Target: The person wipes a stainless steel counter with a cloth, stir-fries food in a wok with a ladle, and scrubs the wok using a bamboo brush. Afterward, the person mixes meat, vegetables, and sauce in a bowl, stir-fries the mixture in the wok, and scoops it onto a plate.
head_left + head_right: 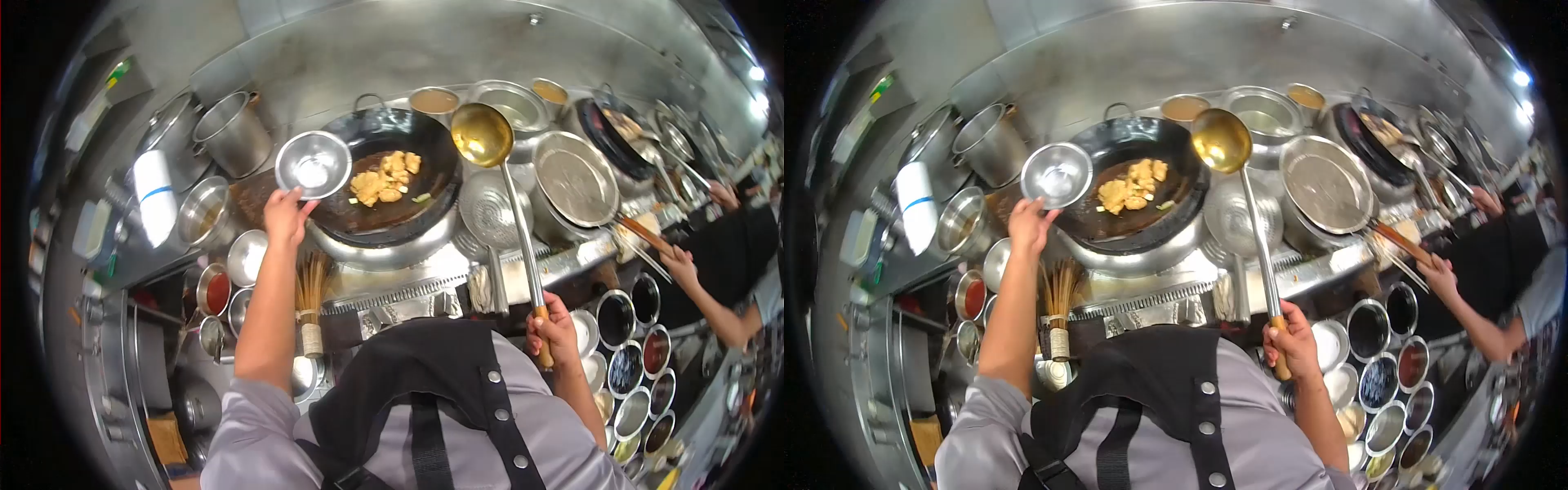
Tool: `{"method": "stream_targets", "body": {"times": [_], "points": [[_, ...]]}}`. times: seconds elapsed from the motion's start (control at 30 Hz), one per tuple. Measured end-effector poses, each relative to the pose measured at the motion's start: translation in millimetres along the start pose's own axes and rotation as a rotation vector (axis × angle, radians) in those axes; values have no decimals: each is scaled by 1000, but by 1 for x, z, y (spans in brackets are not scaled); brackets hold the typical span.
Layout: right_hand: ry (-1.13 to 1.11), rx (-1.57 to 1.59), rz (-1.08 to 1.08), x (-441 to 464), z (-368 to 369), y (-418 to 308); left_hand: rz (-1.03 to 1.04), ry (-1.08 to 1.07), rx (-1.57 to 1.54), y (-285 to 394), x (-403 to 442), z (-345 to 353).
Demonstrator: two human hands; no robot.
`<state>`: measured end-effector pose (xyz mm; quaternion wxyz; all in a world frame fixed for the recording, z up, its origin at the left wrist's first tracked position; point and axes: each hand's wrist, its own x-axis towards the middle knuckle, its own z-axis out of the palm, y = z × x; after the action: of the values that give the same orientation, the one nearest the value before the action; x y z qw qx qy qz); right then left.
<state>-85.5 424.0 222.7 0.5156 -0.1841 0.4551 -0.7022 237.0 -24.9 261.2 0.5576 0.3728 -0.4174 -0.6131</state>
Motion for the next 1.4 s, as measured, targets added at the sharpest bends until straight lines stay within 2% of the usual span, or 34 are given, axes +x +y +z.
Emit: {"method": "stream_targets", "body": {"times": [0.03, 0.07, 0.17, 0.2, 0.23, 0.3, 0.33, 0.37, 0.43, 0.5, 0.57, 0.63, 0.7, 0.77, 0.83, 0.87, 0.93, 0.97, 1.03, 1.1, 1.17, 1.23, 1.3, 1.33, 1.4], "points": [[33, 13, -7, -13, -5, 14, -8, -27, -126, -2, -11, -7], [121, -103, -10, -27, 1, 22, -37, -62, -135, -6, -22, -16], [320, -600, -42, -45, -24, 71, -92, -107, -203, -16, -48, -39], [434, -846, 11, -47, -25, 82, -90, -131, -235, -18, -57, -42], [441, -846, 13, -48, -30, 96, -80, -145, -265, -17, -65, -47], [463, -1420, -248, -47, -38, 121, -106, -134, -250, -14, -76, -46], [488, -1371, -133, -46, -33, 124, -106, -149, -247, -12, -84, -44], [485, -1427, -129, -48, -31, 125, -112, -175, -247, -10, -88, -41], [445, -1270, 23, -58, -32, 125, -137, -243, -266, -11, -102, -40], [524, -1040, 139, -85, -29, 127, -90, -309, -340, -15, -119, -30], [660, -897, 20, -117, -71, 168, -129, -322, -274, -19, -145, -20], [829, -854, -12, -181, -60, 187, -217, -411, -198, -31, -171, -11], [785, -1150, 155, -252, -68, 230, -264, -566, -184, -33, -220, 13], [570, -1297, 521, -335, -43, 257, -318, -714, -164, -53, -265, 30], [591, -1044, 793, -406, -12, 282, -472, -766, -88, -60, -329, 43], [628, -1014, 789, -452, -12, 303, -485, -809, -84, -67, -363, 48], [514, -934, 262, -529, -14, 344, -615, -1079, 34, -102, -425, 62], [560, -907, 260, -561, -7, 337, -695, -1249, 18, -116, -462, 70], [618, -957, 451, -625, 20, 282, -947, -1310, 177, -126, -548, 94], [931, -963, 296, -682, 20, 287, -1070, -1565, 293, -159, -622, 114], [1214, -748, 138, -733, 39, 261, -1015, -1725, 502, -175, -706, 134], [1476, -703, 60, -788, 31, 284, -1095, -1855, 571, -160, -799, 149], [1741, -808, 117, -835, 40, 293, -1135, -1961, 623, -168, -877, 163], [1744, -800, 117, -853, 48, 297, -1149, -2010, 602, -173, -913, 169], [1944, -821, 176, -884, 66, 306, -1178, -2061, 553, -185, -978, 179]]}}
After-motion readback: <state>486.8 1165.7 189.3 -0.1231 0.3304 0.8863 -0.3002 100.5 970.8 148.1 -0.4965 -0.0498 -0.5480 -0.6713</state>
